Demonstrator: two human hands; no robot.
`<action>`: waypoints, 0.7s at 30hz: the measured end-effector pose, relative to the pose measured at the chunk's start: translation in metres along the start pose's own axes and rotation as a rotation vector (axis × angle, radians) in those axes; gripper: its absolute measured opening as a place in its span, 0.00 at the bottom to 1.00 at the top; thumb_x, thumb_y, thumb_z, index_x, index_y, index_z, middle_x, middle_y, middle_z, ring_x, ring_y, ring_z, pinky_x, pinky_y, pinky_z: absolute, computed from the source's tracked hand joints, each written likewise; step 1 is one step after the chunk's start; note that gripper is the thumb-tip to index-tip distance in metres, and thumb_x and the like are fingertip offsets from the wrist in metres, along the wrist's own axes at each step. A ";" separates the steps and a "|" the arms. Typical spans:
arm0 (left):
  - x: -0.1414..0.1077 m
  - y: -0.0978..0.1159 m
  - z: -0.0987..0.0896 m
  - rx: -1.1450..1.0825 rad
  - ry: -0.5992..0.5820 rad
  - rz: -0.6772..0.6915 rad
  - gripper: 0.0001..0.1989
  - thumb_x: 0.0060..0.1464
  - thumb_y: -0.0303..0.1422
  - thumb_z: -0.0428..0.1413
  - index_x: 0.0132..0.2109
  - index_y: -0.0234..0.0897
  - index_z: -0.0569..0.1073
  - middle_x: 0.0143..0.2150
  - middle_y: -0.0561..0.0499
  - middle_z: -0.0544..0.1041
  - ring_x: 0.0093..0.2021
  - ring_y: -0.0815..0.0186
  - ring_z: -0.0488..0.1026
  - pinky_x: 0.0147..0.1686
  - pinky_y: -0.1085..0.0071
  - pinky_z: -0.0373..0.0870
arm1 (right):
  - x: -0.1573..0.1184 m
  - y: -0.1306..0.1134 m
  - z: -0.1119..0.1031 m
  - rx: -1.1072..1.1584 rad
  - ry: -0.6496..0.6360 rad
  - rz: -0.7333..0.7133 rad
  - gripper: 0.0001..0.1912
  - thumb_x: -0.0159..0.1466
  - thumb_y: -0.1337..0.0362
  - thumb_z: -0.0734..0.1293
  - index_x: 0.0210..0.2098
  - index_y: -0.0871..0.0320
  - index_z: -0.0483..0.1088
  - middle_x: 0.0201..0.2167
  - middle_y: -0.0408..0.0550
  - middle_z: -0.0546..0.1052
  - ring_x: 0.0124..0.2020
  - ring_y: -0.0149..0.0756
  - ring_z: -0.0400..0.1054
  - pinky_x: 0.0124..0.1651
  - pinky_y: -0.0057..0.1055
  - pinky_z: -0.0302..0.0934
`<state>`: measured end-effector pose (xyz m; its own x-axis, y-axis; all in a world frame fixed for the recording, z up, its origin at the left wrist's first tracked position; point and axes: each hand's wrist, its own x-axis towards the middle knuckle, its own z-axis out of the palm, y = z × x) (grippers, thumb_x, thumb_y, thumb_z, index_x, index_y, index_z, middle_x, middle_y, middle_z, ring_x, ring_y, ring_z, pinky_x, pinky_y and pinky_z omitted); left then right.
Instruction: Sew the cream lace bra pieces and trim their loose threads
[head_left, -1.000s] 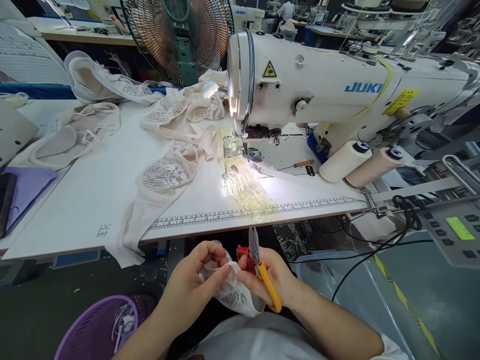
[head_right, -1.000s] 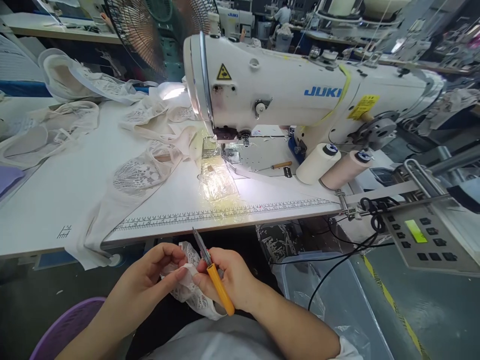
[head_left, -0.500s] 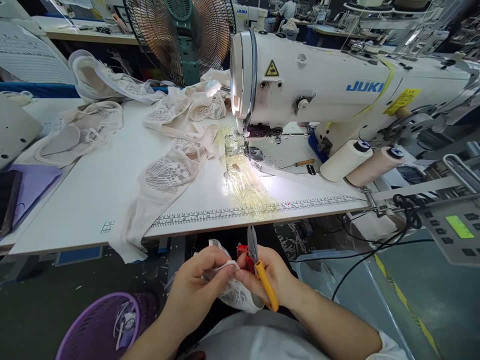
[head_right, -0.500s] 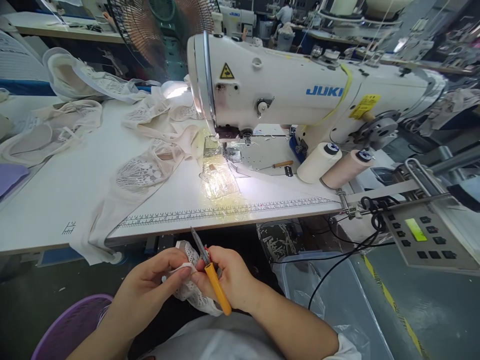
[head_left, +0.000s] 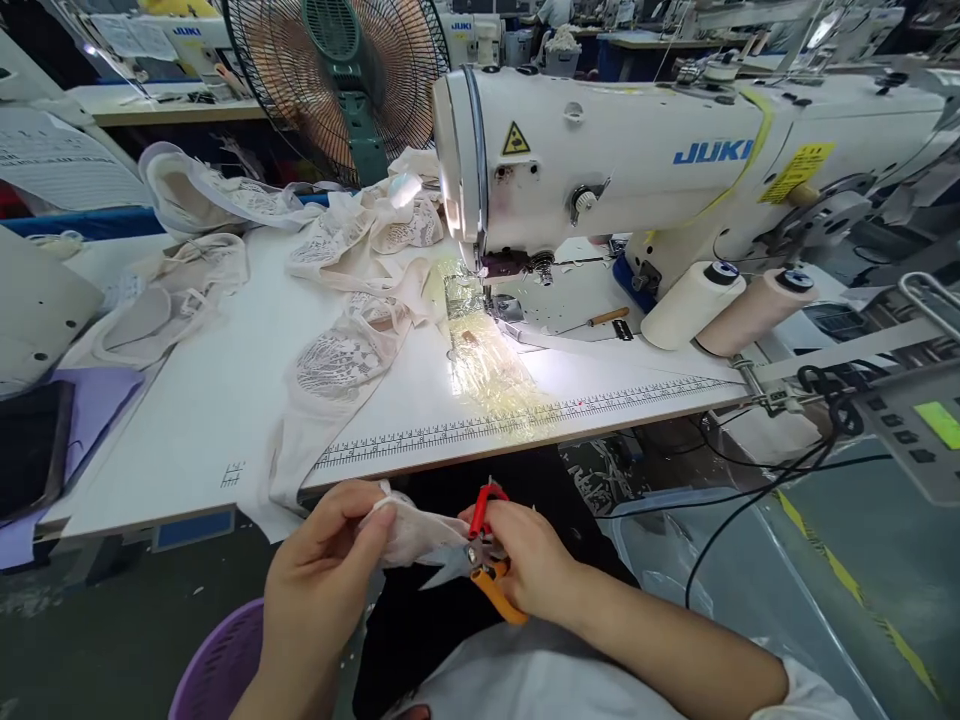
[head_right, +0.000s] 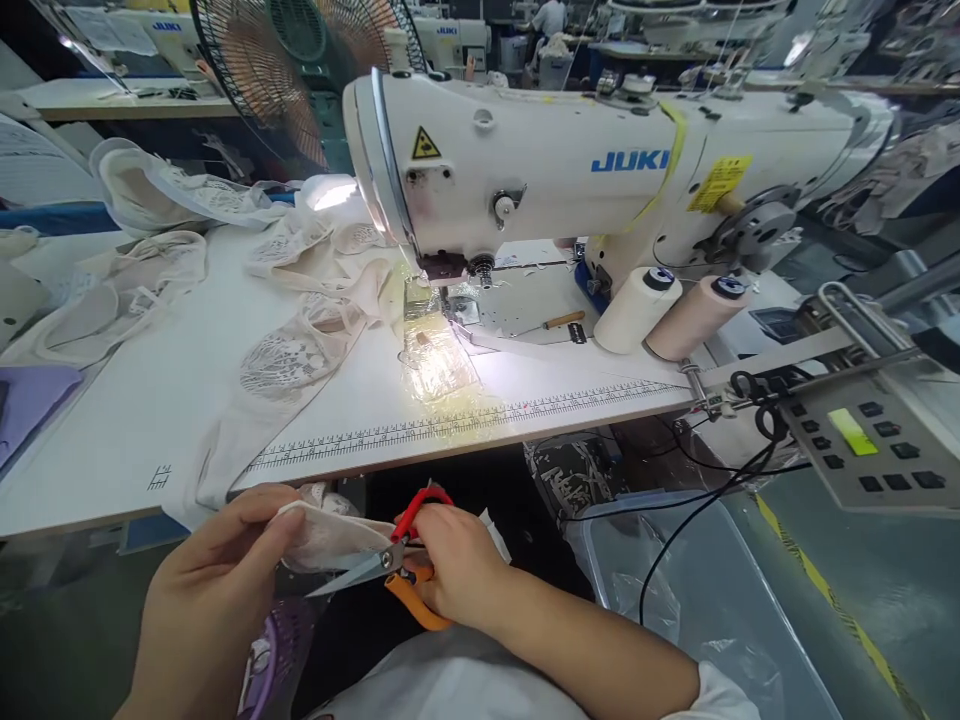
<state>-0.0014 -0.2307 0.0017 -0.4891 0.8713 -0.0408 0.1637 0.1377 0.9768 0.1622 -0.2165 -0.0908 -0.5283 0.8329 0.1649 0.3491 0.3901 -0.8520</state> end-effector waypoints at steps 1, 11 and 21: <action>0.000 0.001 -0.001 -0.002 0.035 -0.016 0.04 0.40 0.31 0.60 0.25 0.40 0.72 0.30 0.54 0.72 0.32 0.65 0.68 0.28 0.73 0.66 | 0.000 0.002 0.001 -0.027 0.016 -0.057 0.11 0.51 0.71 0.62 0.35 0.58 0.63 0.37 0.52 0.73 0.39 0.41 0.68 0.41 0.36 0.63; 0.013 0.003 -0.022 -0.162 0.167 -0.170 0.06 0.35 0.27 0.62 0.25 0.38 0.73 0.25 0.58 0.72 0.26 0.73 0.66 0.21 0.80 0.62 | -0.002 0.014 -0.012 -0.175 0.028 -0.151 0.08 0.51 0.72 0.58 0.31 0.59 0.62 0.27 0.50 0.70 0.28 0.39 0.64 0.30 0.33 0.60; 0.022 -0.004 -0.048 -0.072 0.295 -0.099 0.09 0.27 0.31 0.63 0.22 0.36 0.72 0.23 0.57 0.74 0.23 0.71 0.67 0.13 0.80 0.61 | -0.014 0.024 -0.050 0.402 -0.188 0.293 0.16 0.50 0.57 0.68 0.25 0.58 0.58 0.25 0.40 0.61 0.24 0.26 0.55 0.25 0.24 0.55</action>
<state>-0.0543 -0.2345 0.0068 -0.7287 0.6796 -0.0845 0.0470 0.1728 0.9838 0.2168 -0.1992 -0.0883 -0.5957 0.7853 -0.1687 0.1982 -0.0597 -0.9783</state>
